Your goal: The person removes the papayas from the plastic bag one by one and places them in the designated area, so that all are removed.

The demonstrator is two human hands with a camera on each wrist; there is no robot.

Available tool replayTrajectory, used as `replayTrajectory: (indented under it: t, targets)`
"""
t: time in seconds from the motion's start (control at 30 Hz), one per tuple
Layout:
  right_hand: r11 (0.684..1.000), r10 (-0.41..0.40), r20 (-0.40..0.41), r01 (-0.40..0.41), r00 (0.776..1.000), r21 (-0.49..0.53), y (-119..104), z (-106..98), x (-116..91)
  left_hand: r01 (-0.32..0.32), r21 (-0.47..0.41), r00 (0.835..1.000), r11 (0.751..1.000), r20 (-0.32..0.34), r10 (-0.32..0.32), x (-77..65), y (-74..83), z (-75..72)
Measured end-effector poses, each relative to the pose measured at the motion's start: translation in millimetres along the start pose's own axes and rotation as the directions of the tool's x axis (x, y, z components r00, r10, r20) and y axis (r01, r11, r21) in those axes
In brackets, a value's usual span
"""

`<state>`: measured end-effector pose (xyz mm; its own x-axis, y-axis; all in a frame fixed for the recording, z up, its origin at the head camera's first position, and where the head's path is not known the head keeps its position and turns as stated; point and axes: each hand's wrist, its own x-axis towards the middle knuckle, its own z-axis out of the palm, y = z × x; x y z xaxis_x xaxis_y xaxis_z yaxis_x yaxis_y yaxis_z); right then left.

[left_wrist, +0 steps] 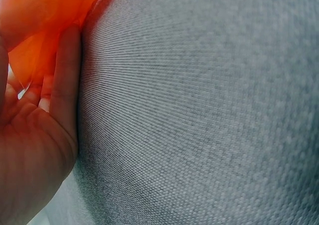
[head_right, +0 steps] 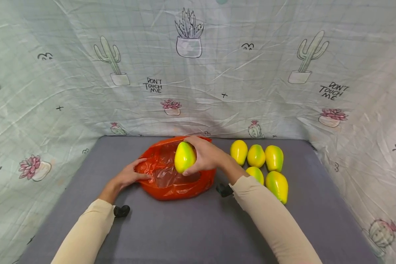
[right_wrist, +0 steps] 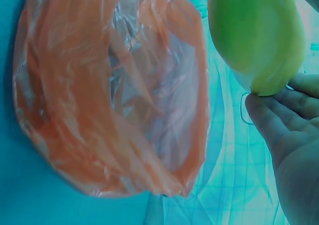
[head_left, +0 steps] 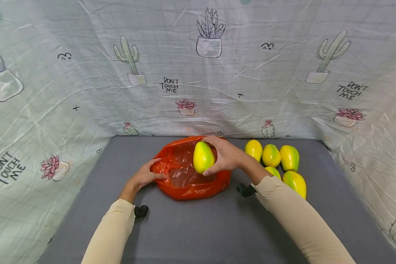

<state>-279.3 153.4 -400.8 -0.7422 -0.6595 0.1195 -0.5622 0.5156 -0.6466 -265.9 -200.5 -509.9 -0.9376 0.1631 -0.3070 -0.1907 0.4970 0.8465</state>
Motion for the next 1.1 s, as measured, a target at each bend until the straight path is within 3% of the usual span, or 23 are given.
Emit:
replayTrajectory:
  t: [0.83, 1.1]
  targets:
    - [0.997, 0.063, -0.01, -0.064, 0.998, -0.04, 17, -16, -41, -0.017, 0.002, 1.0, 1.0, 0.001, 0.017, -2.0, -0.7, 2.3]
    - [0.998, 0.056, -0.01, -0.056, 0.998, -0.008, 21, -20, -52, -0.012, 0.005, 1.0, 1.0, 0.002, 0.012, -3.0, -1.4, 3.3]
